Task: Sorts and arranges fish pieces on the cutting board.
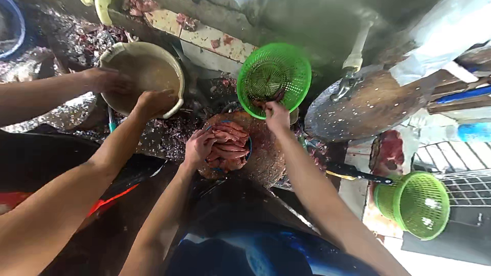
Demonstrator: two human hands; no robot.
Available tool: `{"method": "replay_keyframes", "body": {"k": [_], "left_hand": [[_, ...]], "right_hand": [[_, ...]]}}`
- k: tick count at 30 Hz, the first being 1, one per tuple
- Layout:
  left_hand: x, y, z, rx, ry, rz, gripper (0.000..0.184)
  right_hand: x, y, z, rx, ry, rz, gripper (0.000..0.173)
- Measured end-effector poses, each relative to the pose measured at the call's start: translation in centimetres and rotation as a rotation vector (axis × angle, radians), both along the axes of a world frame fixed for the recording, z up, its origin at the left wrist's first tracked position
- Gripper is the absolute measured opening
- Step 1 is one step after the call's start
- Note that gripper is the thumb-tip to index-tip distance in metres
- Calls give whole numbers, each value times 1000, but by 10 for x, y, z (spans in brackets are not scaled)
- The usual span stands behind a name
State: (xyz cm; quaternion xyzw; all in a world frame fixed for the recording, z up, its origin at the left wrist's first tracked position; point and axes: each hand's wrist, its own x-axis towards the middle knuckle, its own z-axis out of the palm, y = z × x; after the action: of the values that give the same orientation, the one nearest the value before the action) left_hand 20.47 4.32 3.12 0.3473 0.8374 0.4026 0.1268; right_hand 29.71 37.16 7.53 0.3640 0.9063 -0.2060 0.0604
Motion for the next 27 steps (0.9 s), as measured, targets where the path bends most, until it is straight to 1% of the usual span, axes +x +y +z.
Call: {"method": "replay_keyframes", "body": {"k": [3, 5, 7, 9, 13, 14, 16, 17, 18, 19, 20, 21, 22, 23, 24, 25, 27], "left_hand": [[5, 2, 3, -25, -36, 19, 14], [9, 7, 15, -109, -85, 49, 19], [10, 2, 24, -183, -91, 94, 22], [4, -3, 29, -212, -88, 104, 23], [-2, -6, 35, -152, -83, 81, 16], [-4, -8, 36, -143, -76, 94, 16], [-6, -16, 33, -130, -68, 139, 19], [-4, -24, 24, -101, -44, 143, 19], [0, -34, 4, -35, 15, 116, 20], [6, -44, -29, 91, 123, 76, 23], [8, -43, -59, 276, 260, 62, 24], [9, -34, -52, 322, 251, 88, 21], [13, -25, 15, 66, -111, 121, 18], [16, -13, 48, 34, -184, 162, 17], [23, -5, 62, 70, -193, 188, 17], [30, 2, 68, 115, -206, 184, 19], [39, 22, 71, 214, -328, 128, 22]], "right_hand": [[-16, 25, -11, 9, -144, 25, 39], [-21, 35, -17, 21, -197, 94, 43], [-30, 31, -24, 67, -224, 202, 43], [-41, 29, -30, 103, -275, 273, 44], [-45, 25, -21, 121, -341, 265, 52], [-47, 24, -19, 99, -330, 252, 50], [-47, 15, 3, -12, -243, 232, 38], [-44, 11, 15, -81, -158, 205, 33], [-38, 11, 22, -143, -74, 169, 31], [-31, 15, 24, -185, -9, 127, 31], [-23, 21, 25, -214, 38, 80, 33], [-16, 29, 29, -239, 81, 44, 36], [-11, 35, 36, -277, 130, 12, 38], [-4, 39, 45, -331, 181, -19, 38], [4, 39, 54, -424, 250, -44, 36], [14, 36, 65, -550, 327, -72, 33], [32, 28, 88, -765, 449, -115, 28]]}}
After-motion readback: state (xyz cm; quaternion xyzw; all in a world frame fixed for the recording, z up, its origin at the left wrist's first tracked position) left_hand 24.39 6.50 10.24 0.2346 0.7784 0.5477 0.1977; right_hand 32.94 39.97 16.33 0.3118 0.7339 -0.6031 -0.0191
